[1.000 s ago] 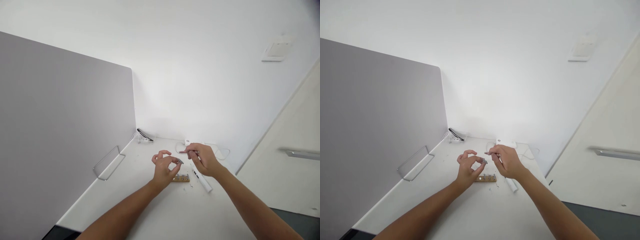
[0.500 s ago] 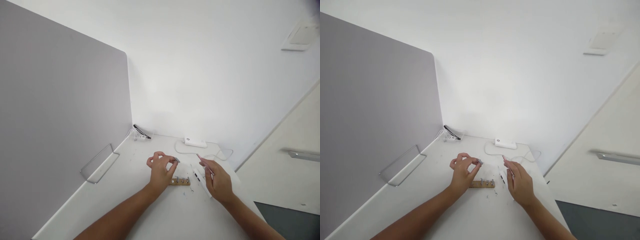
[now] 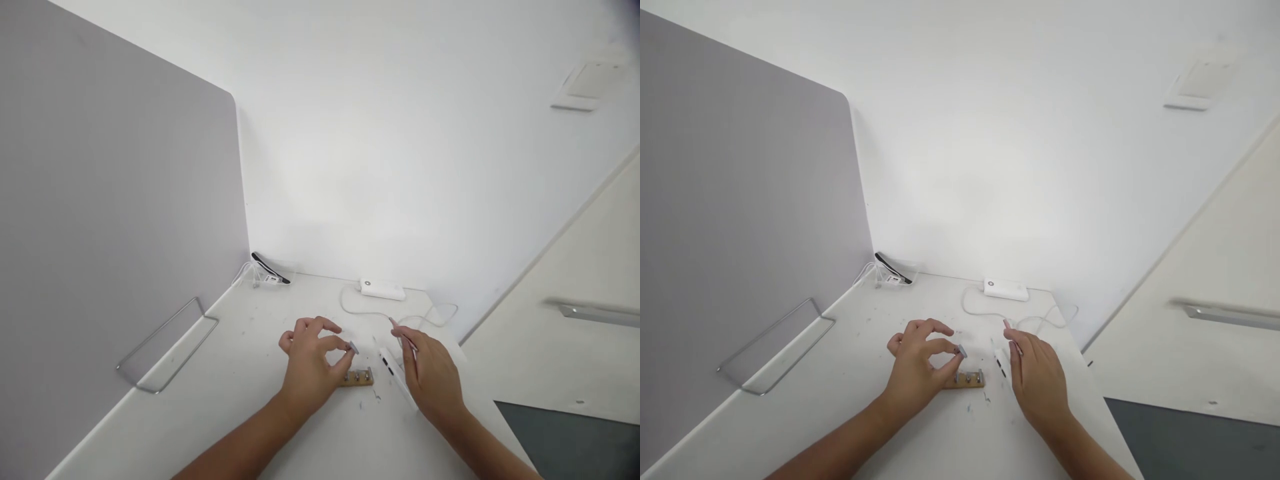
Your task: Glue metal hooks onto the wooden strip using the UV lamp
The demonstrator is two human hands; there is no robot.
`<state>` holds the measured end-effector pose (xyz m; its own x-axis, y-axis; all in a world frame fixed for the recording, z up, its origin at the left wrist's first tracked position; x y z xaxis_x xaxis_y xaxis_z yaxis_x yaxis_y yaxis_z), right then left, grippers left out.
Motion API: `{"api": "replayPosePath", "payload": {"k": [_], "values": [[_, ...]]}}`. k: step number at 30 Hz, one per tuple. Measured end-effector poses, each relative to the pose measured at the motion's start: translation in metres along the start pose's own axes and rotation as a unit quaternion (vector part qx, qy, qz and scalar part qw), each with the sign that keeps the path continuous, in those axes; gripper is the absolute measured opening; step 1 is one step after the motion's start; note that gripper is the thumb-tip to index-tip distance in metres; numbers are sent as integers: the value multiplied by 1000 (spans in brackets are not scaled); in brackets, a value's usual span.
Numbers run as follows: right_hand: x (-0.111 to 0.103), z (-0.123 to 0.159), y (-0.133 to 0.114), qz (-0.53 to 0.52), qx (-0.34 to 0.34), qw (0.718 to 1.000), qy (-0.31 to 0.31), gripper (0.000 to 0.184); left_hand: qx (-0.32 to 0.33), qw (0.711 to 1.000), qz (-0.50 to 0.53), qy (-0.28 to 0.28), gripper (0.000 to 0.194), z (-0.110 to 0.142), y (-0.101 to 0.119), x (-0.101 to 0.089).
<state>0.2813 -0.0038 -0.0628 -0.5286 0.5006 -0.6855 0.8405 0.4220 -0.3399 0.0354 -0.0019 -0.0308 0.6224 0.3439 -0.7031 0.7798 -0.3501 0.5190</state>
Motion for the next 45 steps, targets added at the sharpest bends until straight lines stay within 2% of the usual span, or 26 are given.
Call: {"api": "replayPosePath", "payload": {"k": [7,11,16,21,27,35,39,41,45], "values": [[-1,-1,-12,-12,-61,998,-10,27,-21,999,-15,-21,12,1,0,1],[2,1,-10,-22,-75,997,-13,27,-21,999,-11,-22,13,1,1,1],[4,5,-7,-62,-55,997,-6,31,-14,1000,-3,-17,13,2,1,3],[-2,1,-16,-89,-47,995,1,31,0,1000,-9,-15,14,1,-1,5],[1,2,-18,-71,-57,994,-54,30,-19,999,-15,-41,16,-4,-9,7],[2,5,-22,-74,-50,990,-107,27,-87,994,9,-69,22,-17,-19,2],[-1,3,-26,-87,-41,987,-126,26,-116,986,45,-112,20,-21,-17,-4],[-3,2,-28,-90,-34,986,-134,26,-97,982,69,-145,10,-23,-13,-10],[-4,2,-32,-75,-24,988,-132,26,-39,981,80,-170,4,-24,-8,-19]]}}
Point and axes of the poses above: each hand's wrist, its own z-axis away from the middle knuckle, its own x-axis out of the palm, y = z × x, the point moved 1 cm from there along -z, towards the middle knuckle, and after that the axes turned 5 degrees about -z, right-handed, at the moved point
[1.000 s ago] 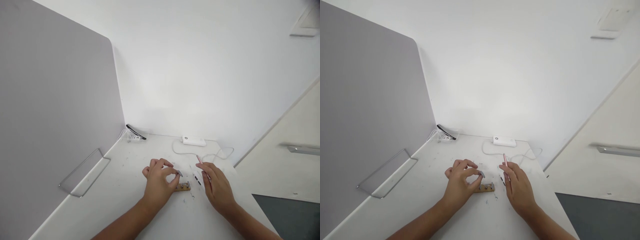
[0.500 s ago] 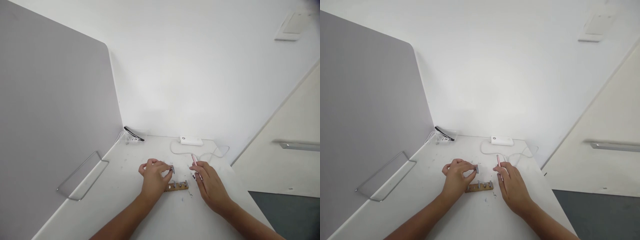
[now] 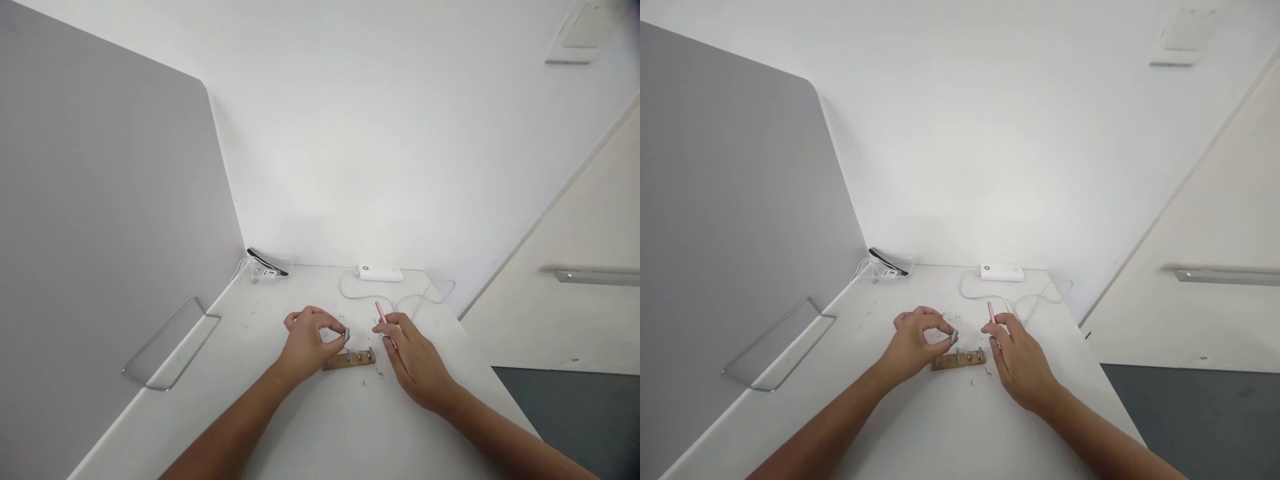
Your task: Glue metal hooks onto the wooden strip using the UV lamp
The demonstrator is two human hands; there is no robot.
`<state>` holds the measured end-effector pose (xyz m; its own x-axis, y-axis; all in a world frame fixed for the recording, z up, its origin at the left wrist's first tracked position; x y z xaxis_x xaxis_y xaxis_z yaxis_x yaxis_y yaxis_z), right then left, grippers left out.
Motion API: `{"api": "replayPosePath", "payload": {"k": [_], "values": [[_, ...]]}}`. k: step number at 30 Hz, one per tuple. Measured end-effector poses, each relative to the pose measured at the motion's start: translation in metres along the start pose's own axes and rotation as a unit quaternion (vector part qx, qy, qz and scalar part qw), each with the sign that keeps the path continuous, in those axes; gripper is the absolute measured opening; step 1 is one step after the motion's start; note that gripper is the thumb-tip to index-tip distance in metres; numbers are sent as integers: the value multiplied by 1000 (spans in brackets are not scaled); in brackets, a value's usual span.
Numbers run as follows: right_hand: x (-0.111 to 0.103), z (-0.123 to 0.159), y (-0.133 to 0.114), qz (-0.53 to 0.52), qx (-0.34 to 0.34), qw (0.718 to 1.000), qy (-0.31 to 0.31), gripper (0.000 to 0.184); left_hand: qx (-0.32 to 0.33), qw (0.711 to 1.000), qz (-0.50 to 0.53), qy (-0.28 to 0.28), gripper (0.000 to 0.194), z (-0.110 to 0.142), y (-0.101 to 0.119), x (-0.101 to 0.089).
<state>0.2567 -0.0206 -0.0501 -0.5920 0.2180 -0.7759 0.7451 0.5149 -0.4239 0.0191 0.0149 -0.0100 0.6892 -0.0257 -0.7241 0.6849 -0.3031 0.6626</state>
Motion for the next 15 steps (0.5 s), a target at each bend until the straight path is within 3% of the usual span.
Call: {"api": "replayPosePath", "payload": {"k": [5,11,15], "values": [[0,2,-5,22,-10,1000,13,26,27,1000,-8,-5,7,5,5,-5],[0,2,-9,25,-18,1000,2,27,78,994,-24,-71,6,14,18,-7],[0,1,-6,32,-15,999,-1,28,98,994,-38,-33,14,23,8,-5]]}}
Point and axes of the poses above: each hand's wrist, its own z-axis away from the middle knuckle, its own x-axis out of the palm, y = z × x, the point moved 1 cm from there along -z, towards the middle knuckle, and after that the axes turned 5 degrees about -z, right-handed, at the moved point
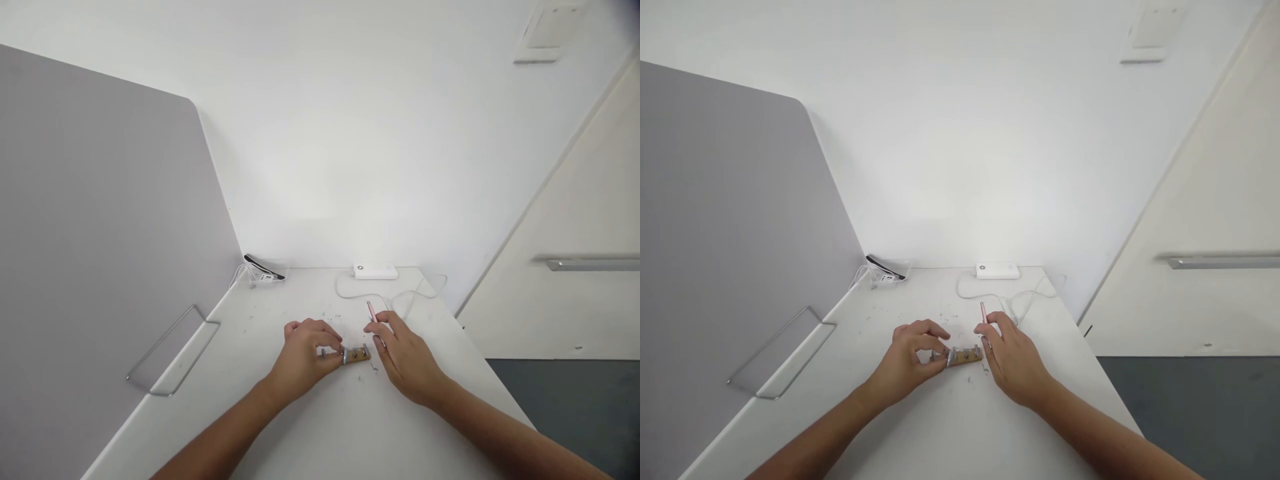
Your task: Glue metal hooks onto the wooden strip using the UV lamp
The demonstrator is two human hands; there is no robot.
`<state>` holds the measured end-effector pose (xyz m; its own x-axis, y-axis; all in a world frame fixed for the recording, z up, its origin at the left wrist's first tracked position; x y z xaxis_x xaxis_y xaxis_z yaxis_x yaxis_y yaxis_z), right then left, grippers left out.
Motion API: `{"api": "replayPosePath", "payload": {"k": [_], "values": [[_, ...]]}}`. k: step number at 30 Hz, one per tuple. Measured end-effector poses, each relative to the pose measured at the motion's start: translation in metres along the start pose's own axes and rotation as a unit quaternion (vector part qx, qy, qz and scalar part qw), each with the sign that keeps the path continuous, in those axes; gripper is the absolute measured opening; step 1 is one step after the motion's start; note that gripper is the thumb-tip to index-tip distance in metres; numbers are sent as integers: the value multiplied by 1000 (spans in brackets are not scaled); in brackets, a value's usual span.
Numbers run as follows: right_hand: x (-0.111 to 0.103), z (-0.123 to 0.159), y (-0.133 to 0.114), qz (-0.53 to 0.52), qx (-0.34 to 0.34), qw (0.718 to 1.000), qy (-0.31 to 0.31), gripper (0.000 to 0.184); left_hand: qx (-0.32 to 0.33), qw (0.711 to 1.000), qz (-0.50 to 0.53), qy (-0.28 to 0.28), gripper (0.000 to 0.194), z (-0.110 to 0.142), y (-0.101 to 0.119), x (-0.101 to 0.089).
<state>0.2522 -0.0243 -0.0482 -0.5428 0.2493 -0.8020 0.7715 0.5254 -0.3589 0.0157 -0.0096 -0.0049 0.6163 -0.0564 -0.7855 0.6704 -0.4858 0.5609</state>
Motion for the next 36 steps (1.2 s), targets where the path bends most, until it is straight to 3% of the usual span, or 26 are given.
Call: {"api": "replayPosePath", "payload": {"k": [5,12,36], "values": [[3,1,2,3,-6,1000,4,28,29,997,1,67,17,10,-21,10],[9,3,4,7,-3,1000,-10,27,23,998,-14,63,16,11,-31,24],[16,0,7,-23,-3,999,-42,26,23,996,-37,78,15,7,-34,25]]}}
Point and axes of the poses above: each hand's wrist, its own z-axis away from the middle knuckle, its own x-axis out of the palm, y = z × x, the point moved 1 cm from there along -z, towards the middle knuckle, and after that the axes turned 5 degrees about -z, right-handed, at the moved point
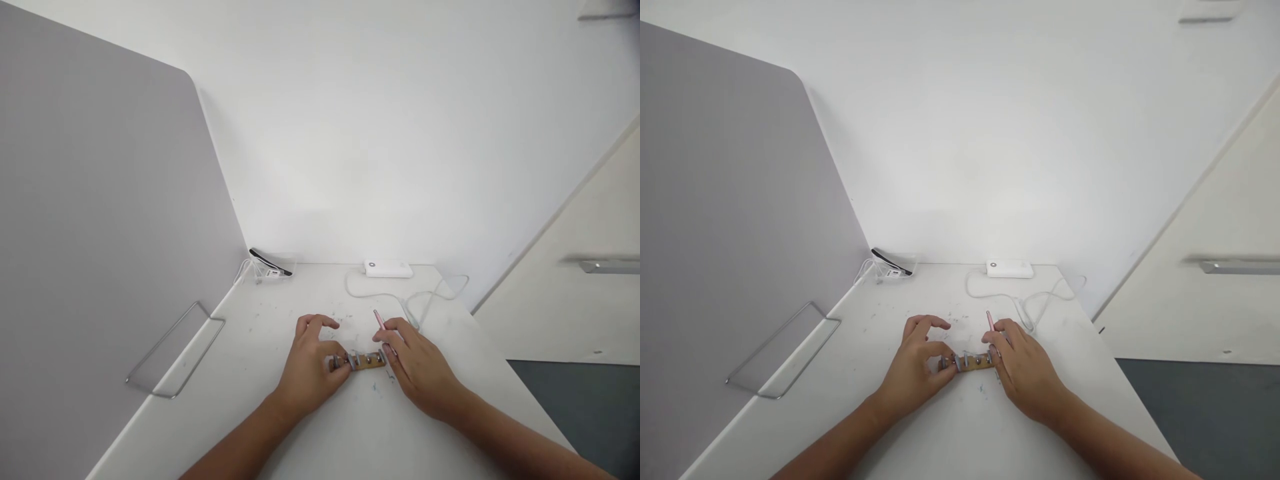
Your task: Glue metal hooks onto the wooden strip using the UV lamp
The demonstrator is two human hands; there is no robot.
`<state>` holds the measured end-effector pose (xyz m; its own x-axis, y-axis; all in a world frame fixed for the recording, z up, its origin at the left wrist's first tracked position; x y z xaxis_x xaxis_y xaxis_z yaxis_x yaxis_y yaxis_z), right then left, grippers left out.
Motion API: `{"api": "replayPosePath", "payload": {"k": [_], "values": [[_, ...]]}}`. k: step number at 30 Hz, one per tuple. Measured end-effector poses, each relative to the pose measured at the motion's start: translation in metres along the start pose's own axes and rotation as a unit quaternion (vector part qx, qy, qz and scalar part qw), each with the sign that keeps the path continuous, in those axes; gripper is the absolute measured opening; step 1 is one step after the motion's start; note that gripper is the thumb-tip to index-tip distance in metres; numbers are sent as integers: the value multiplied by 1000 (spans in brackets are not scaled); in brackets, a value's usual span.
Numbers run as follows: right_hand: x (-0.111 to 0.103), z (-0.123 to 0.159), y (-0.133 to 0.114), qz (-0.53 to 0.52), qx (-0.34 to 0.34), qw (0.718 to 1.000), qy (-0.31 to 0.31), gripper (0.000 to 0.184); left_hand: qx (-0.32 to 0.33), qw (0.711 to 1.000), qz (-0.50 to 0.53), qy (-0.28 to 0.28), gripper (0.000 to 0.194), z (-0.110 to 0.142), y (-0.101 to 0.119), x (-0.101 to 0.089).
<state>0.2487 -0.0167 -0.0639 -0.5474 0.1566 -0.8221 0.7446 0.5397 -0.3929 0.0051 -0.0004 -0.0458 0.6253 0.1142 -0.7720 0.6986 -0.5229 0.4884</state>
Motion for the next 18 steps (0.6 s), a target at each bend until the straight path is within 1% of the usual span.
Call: {"api": "replayPosePath", "payload": {"k": [8,18], "values": [[-1,-1,-1,-15,14,999,-27,26,-13,1000,10,-5,15,-1,-2,1],[1,-1,0,-20,11,999,-35,26,-8,1000,8,-10,15,-2,-3,4]]}}
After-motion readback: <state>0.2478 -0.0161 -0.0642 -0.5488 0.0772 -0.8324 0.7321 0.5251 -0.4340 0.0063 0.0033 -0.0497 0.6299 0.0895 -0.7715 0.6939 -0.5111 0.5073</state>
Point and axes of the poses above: each hand's wrist, its own z-axis away from the middle knuckle, its own x-axis out of the palm, y = z × x, the point moved 1 cm from there along -z, towards the middle knuckle, and after that the axes turned 5 degrees about -z, right-handed, at the moved point
